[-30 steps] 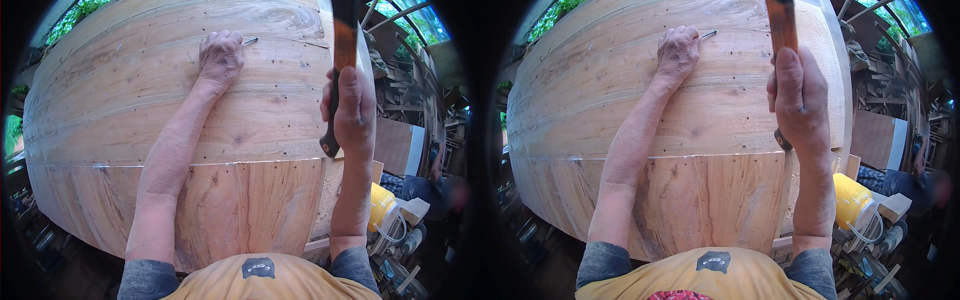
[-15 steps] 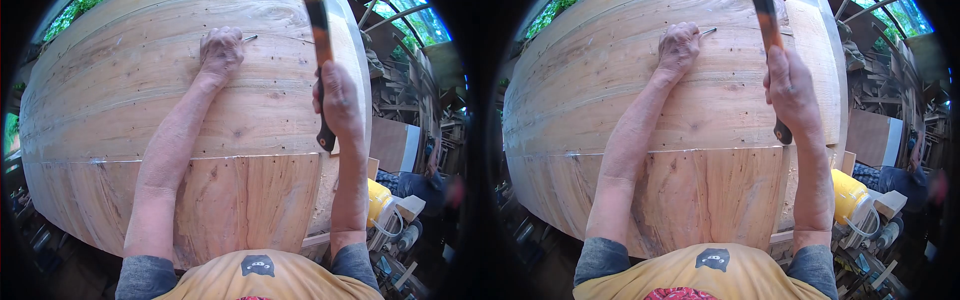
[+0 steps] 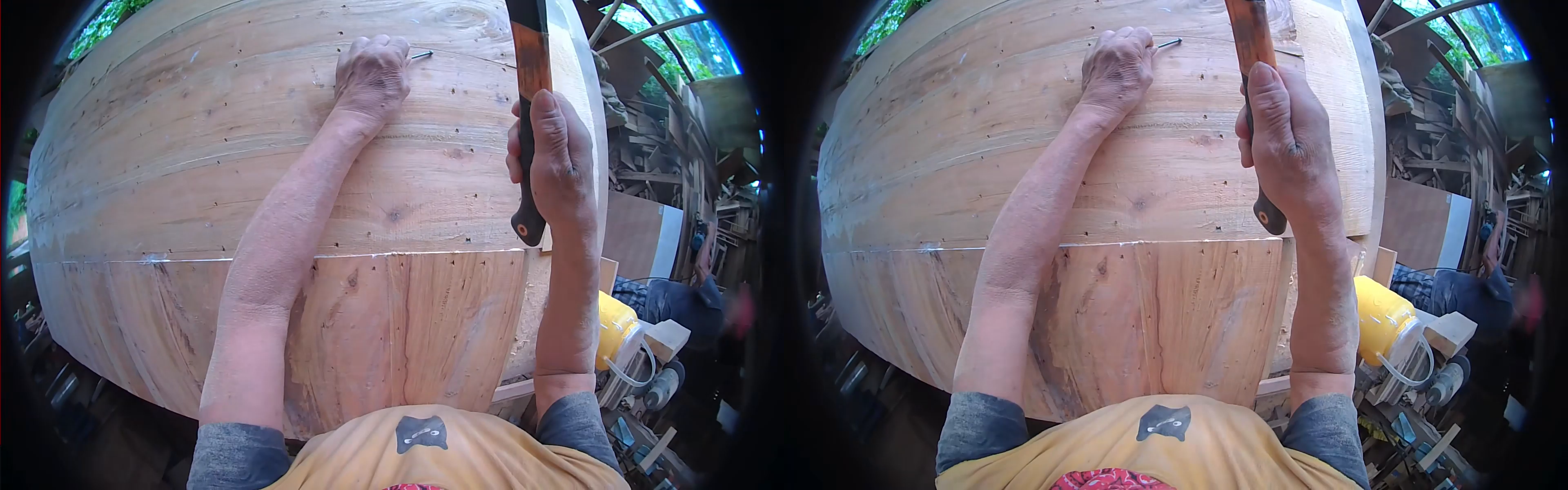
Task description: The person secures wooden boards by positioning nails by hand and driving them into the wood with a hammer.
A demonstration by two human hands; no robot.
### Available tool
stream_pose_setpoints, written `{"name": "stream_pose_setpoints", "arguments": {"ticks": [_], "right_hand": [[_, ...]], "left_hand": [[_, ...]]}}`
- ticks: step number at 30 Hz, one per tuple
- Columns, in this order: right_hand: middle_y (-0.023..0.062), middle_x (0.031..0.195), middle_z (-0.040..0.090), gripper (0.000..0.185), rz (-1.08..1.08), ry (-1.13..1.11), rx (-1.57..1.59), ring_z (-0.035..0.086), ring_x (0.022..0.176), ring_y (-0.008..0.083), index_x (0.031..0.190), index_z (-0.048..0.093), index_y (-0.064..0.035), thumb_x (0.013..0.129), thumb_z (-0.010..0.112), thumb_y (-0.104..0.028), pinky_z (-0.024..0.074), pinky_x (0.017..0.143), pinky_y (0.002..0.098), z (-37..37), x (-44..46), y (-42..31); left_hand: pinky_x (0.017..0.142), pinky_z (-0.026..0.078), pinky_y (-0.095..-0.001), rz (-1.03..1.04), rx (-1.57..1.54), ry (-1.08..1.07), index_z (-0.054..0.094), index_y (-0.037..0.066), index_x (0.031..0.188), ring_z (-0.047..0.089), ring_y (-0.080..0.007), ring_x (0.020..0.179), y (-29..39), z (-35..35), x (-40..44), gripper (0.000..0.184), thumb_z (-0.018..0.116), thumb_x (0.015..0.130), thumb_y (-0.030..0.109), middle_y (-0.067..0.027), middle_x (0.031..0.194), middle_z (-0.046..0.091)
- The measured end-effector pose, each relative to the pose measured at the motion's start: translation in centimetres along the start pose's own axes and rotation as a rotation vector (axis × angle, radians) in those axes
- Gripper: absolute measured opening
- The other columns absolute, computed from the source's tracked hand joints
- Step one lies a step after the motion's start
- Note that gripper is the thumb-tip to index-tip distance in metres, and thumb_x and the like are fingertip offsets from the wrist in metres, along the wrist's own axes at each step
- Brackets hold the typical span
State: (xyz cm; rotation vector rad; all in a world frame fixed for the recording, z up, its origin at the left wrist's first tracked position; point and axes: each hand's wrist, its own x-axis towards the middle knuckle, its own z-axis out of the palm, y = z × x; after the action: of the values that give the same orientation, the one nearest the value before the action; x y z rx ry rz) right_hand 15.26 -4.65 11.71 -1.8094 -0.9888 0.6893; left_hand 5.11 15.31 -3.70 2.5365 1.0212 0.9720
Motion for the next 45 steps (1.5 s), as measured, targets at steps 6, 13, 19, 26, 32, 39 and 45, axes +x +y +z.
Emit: {"name": "stream_pose_setpoints", "arguments": {"ticks": [6, 13, 19, 26, 32, 39, 45], "right_hand": [[-0.0007, 0.069, 0.054, 0.047, -0.13, 0.066, 0.022, 0.049, 0.053, 0.0057, 0.097, 0.055, -0.0063, 0.111, 0.043, -0.049, 0.0408, 0.048, 0.0223, -1.2, -0.1, -0.4], [0.0108, 0.073, 0.06, 0.049, 0.221, -0.136, -0.603, 0.062, 0.066, 0.0219, 0.1, 0.058, -0.0029, 0.111, 0.04, -0.047, 0.0492, 0.056, 0.0424, -0.2, 2.6, 8.0], [0.0026, 0.068, 0.057, 0.054, 0.027, -0.014, -0.191, 0.055, 0.053, 0.01, 0.093, 0.057, -0.0046, 0.11, 0.041, -0.053, 0.0449, 0.047, 0.0283, -2.0, 0.8, 1.8], [0.0025, 0.068, 0.056, 0.053, -0.255, 0.148, 0.116, 0.053, 0.052, 0.0088, 0.105, 0.056, -0.0021, 0.111, 0.04, -0.052, 0.0424, 0.048, 0.0248, -3.4, 0.1, -3.1], [0.006, 0.07, 0.054, 0.06, -0.114, 0.127, 0.086, 0.05, 0.051, 0.012, 0.106, 0.055, 0.0001, 0.106, 0.045, -0.059, 0.0395, 0.048, 0.0258, -2.2, -0.4, -1.4], [0.0001, 0.068, 0.056, 0.05, -0.158, 0.107, 0.047, 0.052, 0.052, 0.0066, 0.101, 0.058, -0.0038, 0.111, 0.042, -0.051, 0.0416, 0.047, 0.0231, -1.9, 0.5, 0.4], [0.0053, 0.068, 0.059, 0.048, 0.079, -0.038, -0.182, 0.057, 0.053, 0.0123, 0.099, 0.057, -0.004, 0.11, 0.044, -0.049, 0.0464, 0.048, 0.0332, 0.0, 1.0, 5.7]], "left_hand": [[0.085, 0.052, -0.0415, -0.006, -0.004, -0.014, 0.069, 0.011, 0.093, 0.065, -0.0286, 0.091, -0.3, 0.3, 0.0, 0.008, 0.07, 0.093, 0.019, -0.0066, 0.093, 0.07], [0.084, 0.052, -0.0421, 0.011, 0.013, -0.008, 0.068, 0.011, 0.092, 0.065, -0.0289, 0.091, -0.1, 0.4, -0.1, 0.007, 0.069, 0.093, 0.018, -0.0066, 0.091, 0.069], [0.083, 0.052, -0.0425, 0.021, -0.008, 0.015, 0.067, 0.01, 0.091, 0.064, -0.0294, 0.089, -0.4, 0.4, 0.0, 0.006, 0.068, 0.092, 0.016, -0.0071, 0.09, 0.069], [0.082, 0.054, -0.0425, 0.189, 0.004, 0.035, 0.066, 0.009, 0.09, 0.065, -0.0308, 0.091, 0.3, 0.3, -0.4, 0.006, 0.066, 0.093, 0.014, -0.0092, 0.09, 0.069], [0.083, 0.054, -0.0431, 0.044, 0.01, 0.004, 0.067, 0.01, 0.092, 0.065, -0.0303, 0.092, 0.1, 0.5, -0.3, 0.006, 0.065, 0.095, 0.015, -0.009, 0.09, 0.069], [0.084, 0.053, -0.0434, -0.008, -0.042, 0.0, 0.068, 0.009, 0.092, 0.066, -0.0308, 0.091, 0.3, 0.0, -0.4, 0.007, 0.067, 0.094, 0.015, -0.0095, 0.09, 0.069], [0.084, 0.053, -0.0438, 0.015, -0.026, 0.005, 0.068, 0.009, 0.092, 0.065, -0.0317, 0.093, 0.1, 0.2, -0.3, 0.005, 0.067, 0.093, 0.014, -0.01, 0.092, 0.07]]}}
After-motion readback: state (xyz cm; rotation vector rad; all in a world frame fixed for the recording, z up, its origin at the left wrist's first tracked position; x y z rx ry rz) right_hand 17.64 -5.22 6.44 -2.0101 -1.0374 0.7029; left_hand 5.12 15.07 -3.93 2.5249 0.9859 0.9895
